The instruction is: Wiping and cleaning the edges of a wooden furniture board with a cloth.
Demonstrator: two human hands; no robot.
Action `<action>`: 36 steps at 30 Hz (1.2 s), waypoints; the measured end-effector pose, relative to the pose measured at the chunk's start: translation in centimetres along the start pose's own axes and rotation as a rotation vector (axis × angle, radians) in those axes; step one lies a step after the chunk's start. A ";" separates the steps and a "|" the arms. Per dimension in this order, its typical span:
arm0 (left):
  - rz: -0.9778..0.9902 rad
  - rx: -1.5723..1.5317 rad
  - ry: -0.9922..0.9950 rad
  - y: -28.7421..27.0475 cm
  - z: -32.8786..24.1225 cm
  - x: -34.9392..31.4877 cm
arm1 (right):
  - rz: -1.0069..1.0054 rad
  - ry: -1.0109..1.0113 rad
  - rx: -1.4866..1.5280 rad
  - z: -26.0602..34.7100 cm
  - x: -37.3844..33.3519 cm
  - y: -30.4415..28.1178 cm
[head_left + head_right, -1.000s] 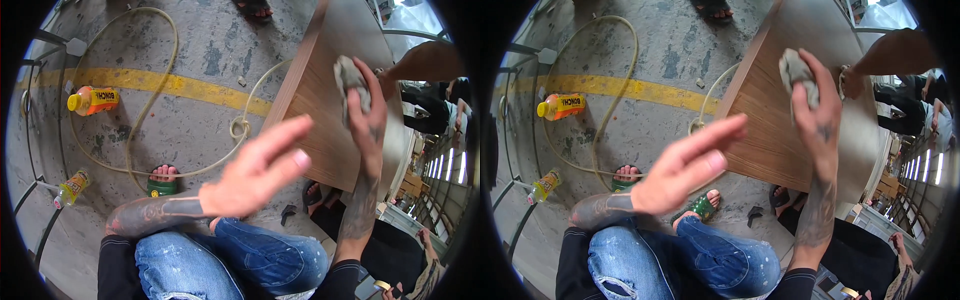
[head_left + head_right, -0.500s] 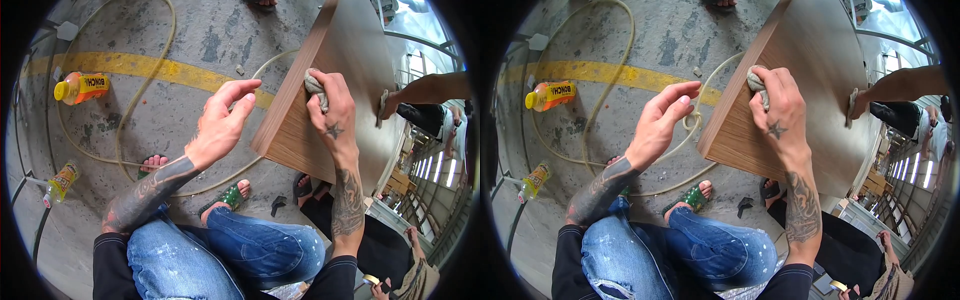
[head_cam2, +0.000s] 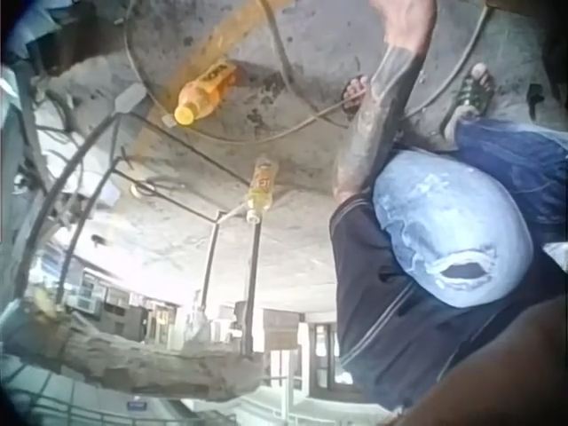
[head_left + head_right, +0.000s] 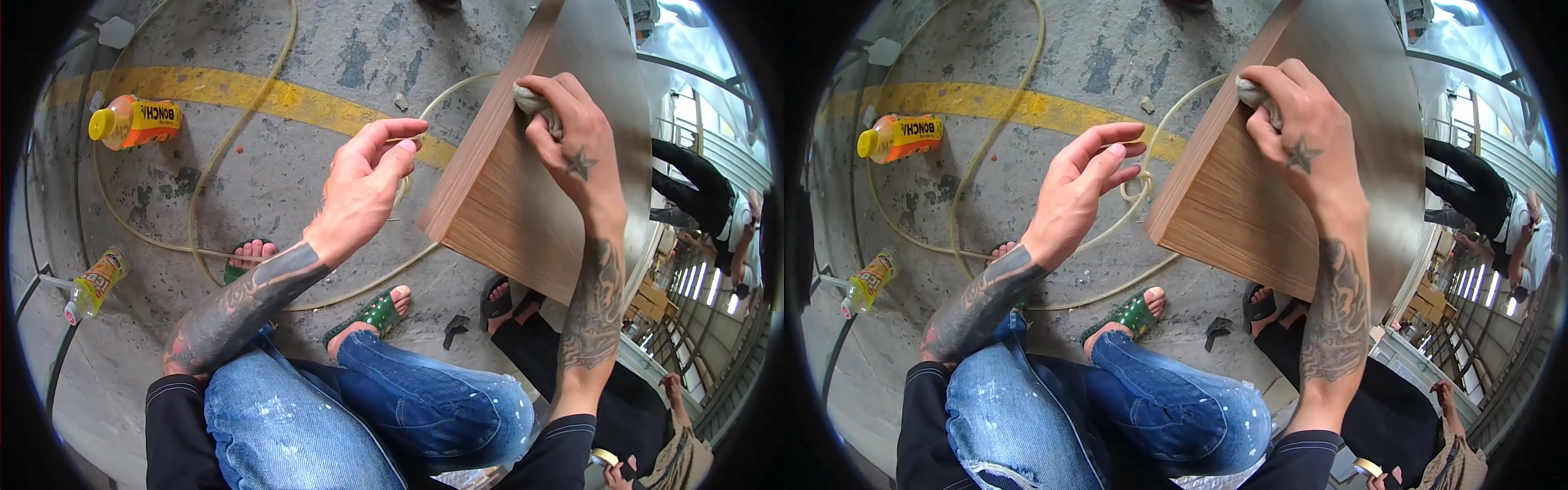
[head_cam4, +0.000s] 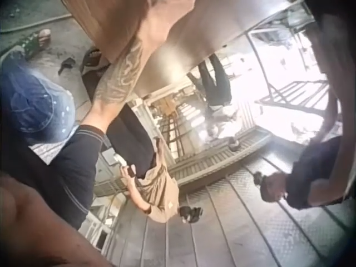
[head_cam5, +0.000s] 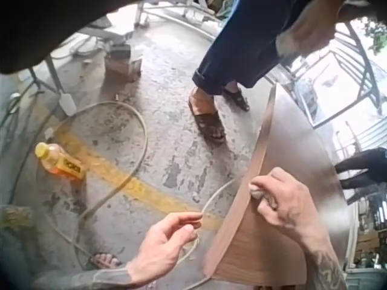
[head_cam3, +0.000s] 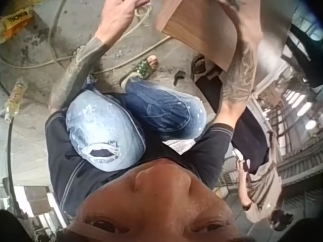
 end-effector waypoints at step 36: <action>0.095 0.182 0.273 3.4 -0.3 4.7 | -0.107 0.176 -0.010 4.0 -5.9 1.5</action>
Point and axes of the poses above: each hand's wrist, its own x-axis towards the middle knuckle, its own y-axis out of the palm, z = x × y, the point moved 8 cm from there along x, towards the middle knuckle, and after that the axes turned 9 degrees about x, right-handed, at the moved point
